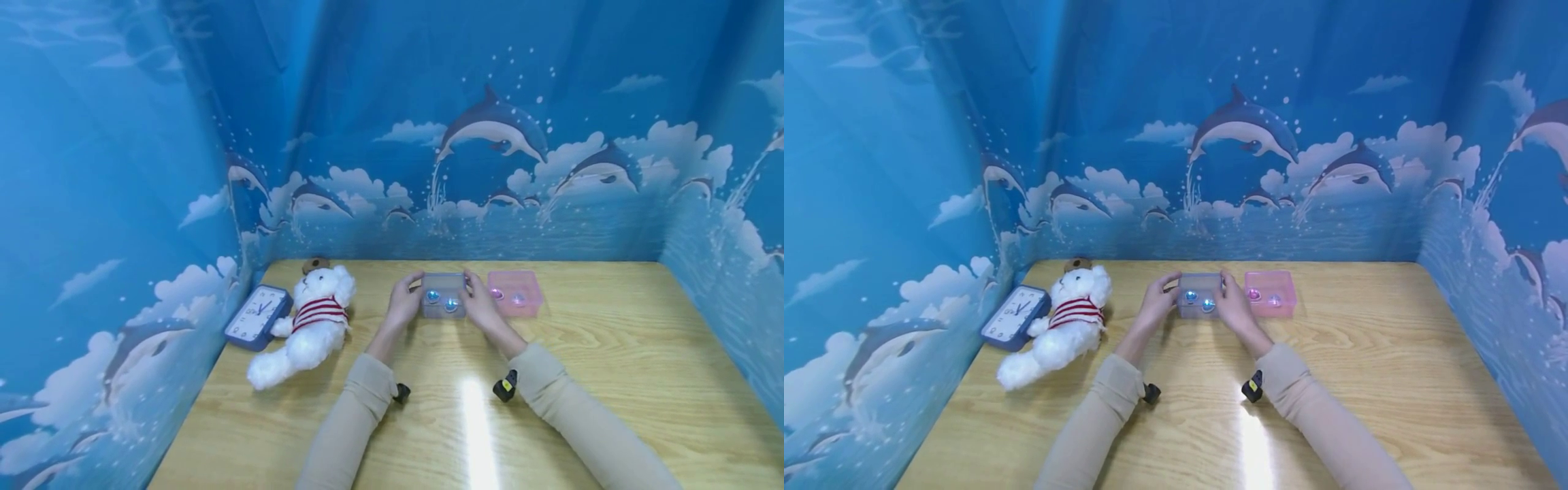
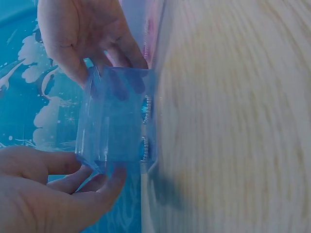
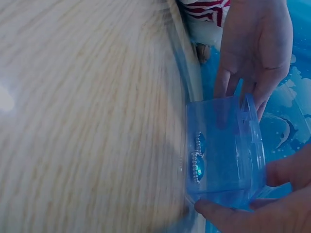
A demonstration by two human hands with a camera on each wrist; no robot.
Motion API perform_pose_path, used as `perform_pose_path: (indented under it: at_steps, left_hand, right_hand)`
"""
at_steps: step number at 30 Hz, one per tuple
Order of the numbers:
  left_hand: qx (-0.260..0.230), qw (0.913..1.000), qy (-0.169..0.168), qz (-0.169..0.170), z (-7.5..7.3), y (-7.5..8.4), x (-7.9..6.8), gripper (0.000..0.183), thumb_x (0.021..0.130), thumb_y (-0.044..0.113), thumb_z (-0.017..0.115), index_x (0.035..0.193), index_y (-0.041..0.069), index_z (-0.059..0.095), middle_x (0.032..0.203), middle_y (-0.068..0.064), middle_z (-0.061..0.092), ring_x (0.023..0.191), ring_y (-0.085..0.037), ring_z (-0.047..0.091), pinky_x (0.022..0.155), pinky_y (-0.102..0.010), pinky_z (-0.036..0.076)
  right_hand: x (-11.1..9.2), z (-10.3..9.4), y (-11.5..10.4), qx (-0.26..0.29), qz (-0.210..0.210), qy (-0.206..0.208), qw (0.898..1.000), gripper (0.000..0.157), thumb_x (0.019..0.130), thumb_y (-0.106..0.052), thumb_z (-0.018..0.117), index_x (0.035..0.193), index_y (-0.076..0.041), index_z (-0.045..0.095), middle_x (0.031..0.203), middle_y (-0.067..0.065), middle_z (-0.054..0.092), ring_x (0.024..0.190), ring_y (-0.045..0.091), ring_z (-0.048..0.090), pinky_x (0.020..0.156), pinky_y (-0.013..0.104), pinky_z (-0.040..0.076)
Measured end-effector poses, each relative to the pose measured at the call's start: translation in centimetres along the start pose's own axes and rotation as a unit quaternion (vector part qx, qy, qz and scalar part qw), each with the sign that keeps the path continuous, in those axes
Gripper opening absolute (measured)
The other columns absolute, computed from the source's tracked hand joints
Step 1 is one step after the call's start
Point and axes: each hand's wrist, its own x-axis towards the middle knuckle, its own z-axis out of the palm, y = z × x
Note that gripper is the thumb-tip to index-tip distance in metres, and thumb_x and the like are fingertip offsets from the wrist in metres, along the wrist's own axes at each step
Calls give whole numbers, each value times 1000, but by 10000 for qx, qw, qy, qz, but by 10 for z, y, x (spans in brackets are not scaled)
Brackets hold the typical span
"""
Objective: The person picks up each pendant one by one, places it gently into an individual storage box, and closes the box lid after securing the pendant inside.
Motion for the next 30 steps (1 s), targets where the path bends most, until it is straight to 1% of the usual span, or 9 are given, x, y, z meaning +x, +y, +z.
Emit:
perform_pose_path:
  at_steps: [4,10,16,19,21,24,26,28,30]
  left_hand:
    - [132,9999,57,71,2,-4,-1,50,105,-2,52,154,4,51,162,-13,50,143,-36,57,118,-46,51]
    - [160,9997,121,119,5,-8,-1,50,104,-3,54,152,8,55,160,-12,52,139,-36,60,112,-45,56]
    - [237,9992,122,313,6,-10,1,46,104,-3,55,148,9,58,161,-13,51,139,-37,59,112,-46,56]
    - [321,9989,164,314,6,-10,2,46,104,-2,54,148,10,58,160,-14,52,139,-36,60,112,-46,56]
    - [408,9986,163,302,6,-11,2,46,105,0,53,149,13,58,161,-13,51,140,-36,59,113,-47,55]
    - [561,9978,163,319,5,-10,-1,44,108,6,51,150,19,58,161,-13,51,142,-36,57,117,-50,51]
    - [740,9959,183,482,3,-6,-4,43,109,11,51,150,22,57,163,-12,49,146,-36,53,120,-53,47]
    - [962,9919,242,787,0,0,-9,42,109,15,53,151,21,56,163,-13,49,149,-37,49,123,-56,43]
    - [1314,9835,312,1206,-5,6,-13,43,108,18,55,151,17,55,165,-14,46,152,-38,45,126,-57,38]
  right_hand:
    - [-4,1,2,-189,-196,55,9996,62,110,-8,41,166,3,16,169,33,26,154,52,34,128,60,32]
    - [-6,2,7,-365,-267,75,9989,62,110,-8,41,166,4,16,167,35,27,153,52,34,127,60,33]
    - [-5,3,9,-704,-362,142,9968,62,112,-10,42,165,6,14,167,35,26,153,52,34,129,59,29]
    - [-4,6,9,-919,-449,193,9946,63,112,-11,42,165,6,13,166,35,28,147,52,44,130,58,29]
    - [-5,8,9,-1042,-524,234,9929,64,112,-11,43,166,6,12,166,35,30,143,52,48,129,58,29]
    - [-9,10,9,-1111,-643,274,9914,65,113,-13,42,167,1,10,169,32,27,146,49,46,130,58,29]
    - [-13,9,8,-1087,-806,340,9902,64,113,-14,41,168,-1,10,171,29,24,154,48,36,131,59,26]
    - [-18,5,6,-1025,-996,382,9890,64,114,-17,40,168,-3,10,173,28,20,159,47,26,132,61,23]
    - [-24,-2,1,-1018,-1170,405,9871,65,114,-21,41,169,-5,11,174,26,18,161,46,22,132,63,21]
